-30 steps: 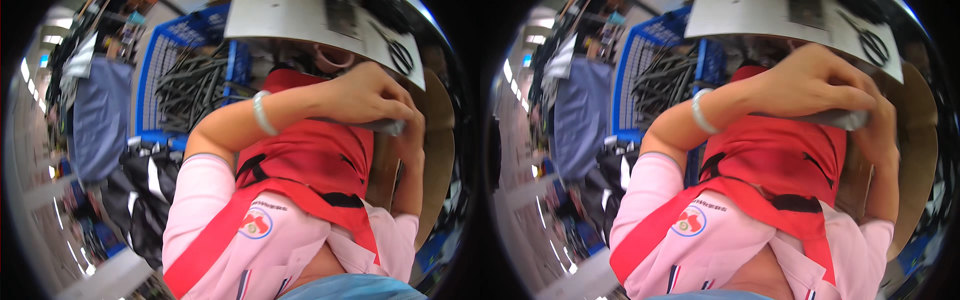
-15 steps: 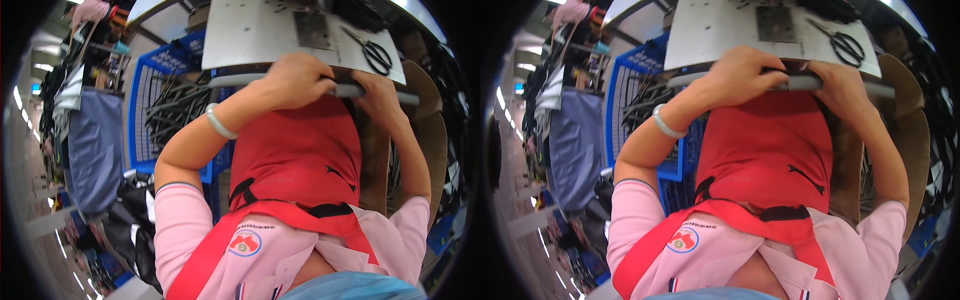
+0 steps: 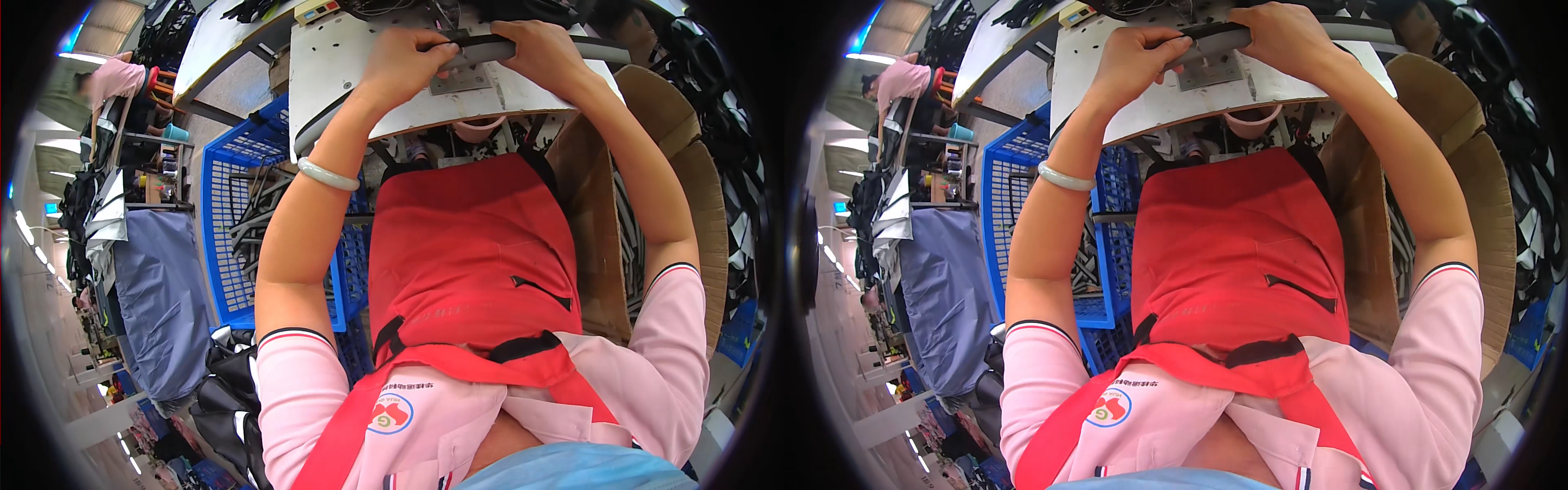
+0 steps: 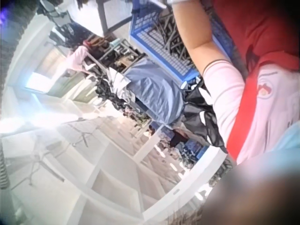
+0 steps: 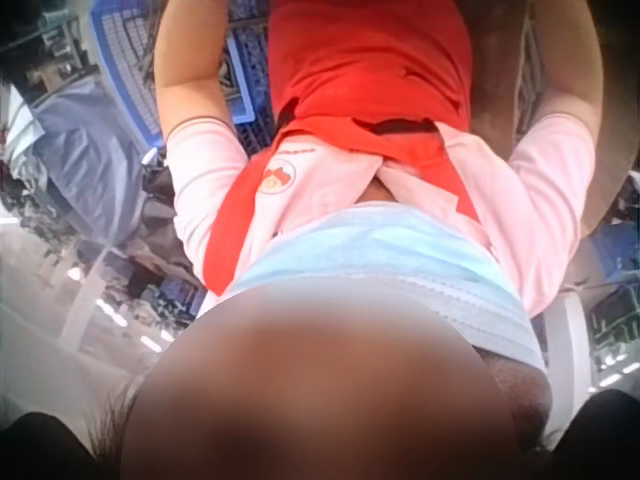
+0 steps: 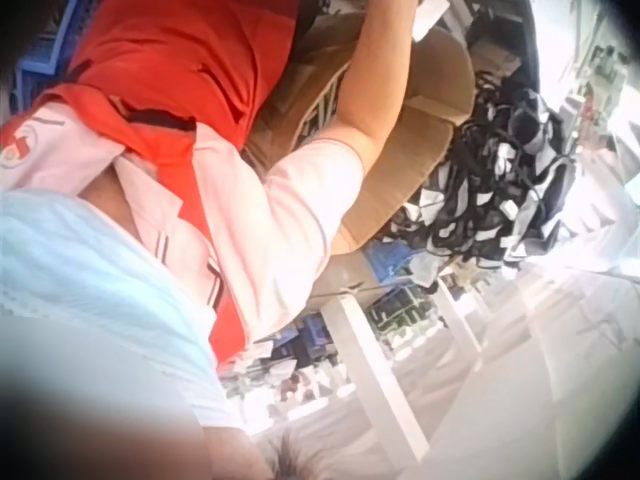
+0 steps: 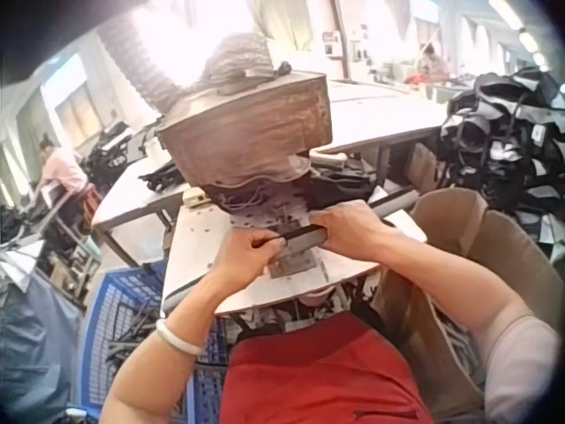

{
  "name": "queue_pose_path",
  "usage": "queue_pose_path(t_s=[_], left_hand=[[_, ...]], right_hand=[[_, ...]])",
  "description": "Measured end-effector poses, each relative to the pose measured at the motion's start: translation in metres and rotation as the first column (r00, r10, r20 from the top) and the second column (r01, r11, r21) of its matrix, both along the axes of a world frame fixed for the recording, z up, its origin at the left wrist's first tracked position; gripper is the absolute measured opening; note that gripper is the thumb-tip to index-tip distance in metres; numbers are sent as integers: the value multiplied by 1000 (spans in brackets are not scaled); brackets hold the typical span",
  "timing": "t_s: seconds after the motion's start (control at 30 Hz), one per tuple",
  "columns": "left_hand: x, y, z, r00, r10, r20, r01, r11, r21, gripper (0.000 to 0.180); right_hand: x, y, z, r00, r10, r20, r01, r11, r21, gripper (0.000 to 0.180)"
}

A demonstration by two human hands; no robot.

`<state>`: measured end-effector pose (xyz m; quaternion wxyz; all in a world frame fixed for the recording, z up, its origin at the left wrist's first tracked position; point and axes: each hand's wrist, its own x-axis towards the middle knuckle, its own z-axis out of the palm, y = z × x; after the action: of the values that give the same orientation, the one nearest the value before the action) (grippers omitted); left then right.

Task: The person is cutting and processing gray plastic or rubber strips using scissors at an industrial workbench.

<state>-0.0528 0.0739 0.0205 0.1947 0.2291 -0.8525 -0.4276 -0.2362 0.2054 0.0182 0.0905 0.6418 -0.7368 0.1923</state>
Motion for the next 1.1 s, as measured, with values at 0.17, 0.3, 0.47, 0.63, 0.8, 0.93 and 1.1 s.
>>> queue_pose_path(t_s=[0.17, 0.3, 0.47, 0.63, 0.8, 0.93, 1.1], left_hand=[[-4, -8, -5, 999, -23, -39, 24, 999, 41, 28], [-7, -10, -5, 998, -20, -67, 23, 999, 43, 27], [-20, -34, -14, 996, -58, -71, 62, 996, 57, 26], [-30, -48, -23, 994, -35, -108, 45, 994, 95, 22], [19, -67, -15, 955, 222, -198, -175, 958, 229, 21], [16, -34, -31, 994, -40, 104, 65, 966, -249, 30], [-15, 40, -21, 985, -171, 0, 169, 973, 156, 32]], right_hand=[[-5, -8, -4, 1000, 23, -13, -23, 1000, -7, 44], [-7, -8, -6, 1000, 3, 24, -2, 999, -35, 44], [-13, -30, 8, 995, -43, -85, 54, 990, 132, 38], [-37, -28, -7, 906, 422, 39, -382, 853, -356, 30], [-2, 21, 27, 974, -226, 24, 226, 974, 7, 30], [89, 37, -26, 850, 512, -127, -526, 840, -132, 21], [157, 23, -66, 797, 585, -150, -510, 786, 350, 12]])
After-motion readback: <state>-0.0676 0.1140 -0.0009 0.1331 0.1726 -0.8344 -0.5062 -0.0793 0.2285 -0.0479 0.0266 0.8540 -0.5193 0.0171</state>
